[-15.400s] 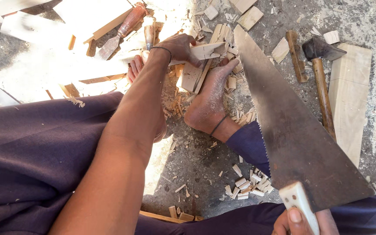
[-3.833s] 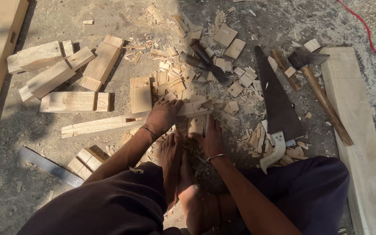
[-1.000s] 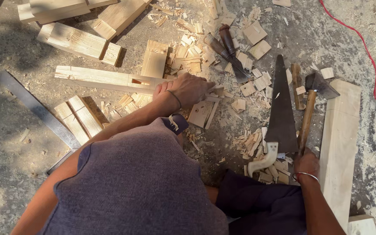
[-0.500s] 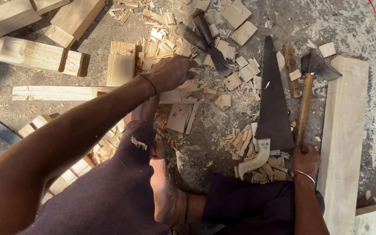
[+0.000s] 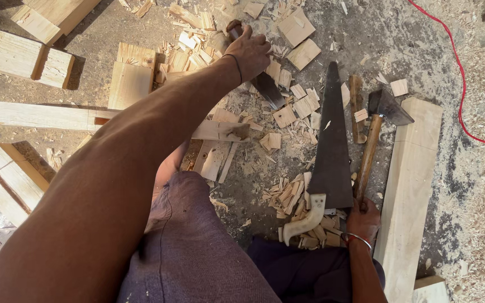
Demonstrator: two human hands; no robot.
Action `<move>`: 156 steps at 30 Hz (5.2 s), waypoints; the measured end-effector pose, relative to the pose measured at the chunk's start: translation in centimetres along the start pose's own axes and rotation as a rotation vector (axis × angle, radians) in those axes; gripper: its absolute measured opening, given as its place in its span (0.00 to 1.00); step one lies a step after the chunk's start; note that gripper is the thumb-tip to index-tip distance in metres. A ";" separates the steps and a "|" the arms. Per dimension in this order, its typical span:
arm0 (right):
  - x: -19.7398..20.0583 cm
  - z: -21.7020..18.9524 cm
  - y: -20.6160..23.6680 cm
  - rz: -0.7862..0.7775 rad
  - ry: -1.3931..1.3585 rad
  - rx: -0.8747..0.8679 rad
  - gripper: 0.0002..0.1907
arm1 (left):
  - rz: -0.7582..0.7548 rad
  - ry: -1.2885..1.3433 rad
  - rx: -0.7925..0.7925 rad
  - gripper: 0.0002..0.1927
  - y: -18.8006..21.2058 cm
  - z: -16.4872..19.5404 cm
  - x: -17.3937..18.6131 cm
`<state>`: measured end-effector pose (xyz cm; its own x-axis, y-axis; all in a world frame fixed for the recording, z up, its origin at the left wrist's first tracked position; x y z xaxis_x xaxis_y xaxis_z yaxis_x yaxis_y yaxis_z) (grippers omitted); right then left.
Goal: The person sits on the floor and uses a hand saw to cut a small wooden block held between their feet. After sawing, they use a hammer to split the block further. Wood shavings and other cut pieces are scattered around the workspace.
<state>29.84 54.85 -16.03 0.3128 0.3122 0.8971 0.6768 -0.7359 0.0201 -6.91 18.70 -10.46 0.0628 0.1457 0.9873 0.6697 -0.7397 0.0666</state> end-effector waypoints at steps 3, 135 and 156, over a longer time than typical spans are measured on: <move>0.1 -0.1 0.0 0.006 -0.007 0.030 0.16 | 0.095 -0.066 -0.013 0.09 0.7 0.1 -0.6; 16.0 -35.5 14.2 -0.476 -0.583 0.401 0.18 | 0.780 1.450 -0.129 0.14 12.5 6.0 13.4; 16.9 -37.4 11.8 -0.521 -0.600 0.431 0.18 | 0.684 1.462 -0.049 0.11 9.9 5.1 12.7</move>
<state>18.18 29.00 15.87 0.1099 0.8927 0.4370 0.9831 -0.1623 0.0843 4.32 16.61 2.02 -0.4178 -0.9012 0.1157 0.7894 -0.4231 -0.4448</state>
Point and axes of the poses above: each hand's wrist, its own y-axis away from the middle knuckle, its own x-axis out of the back of the hand, z = x × y, the point moved 3 cm from there along -y, towards the middle knuckle, and after that the axes turned 1 degree about z, right-handed, at the moved point
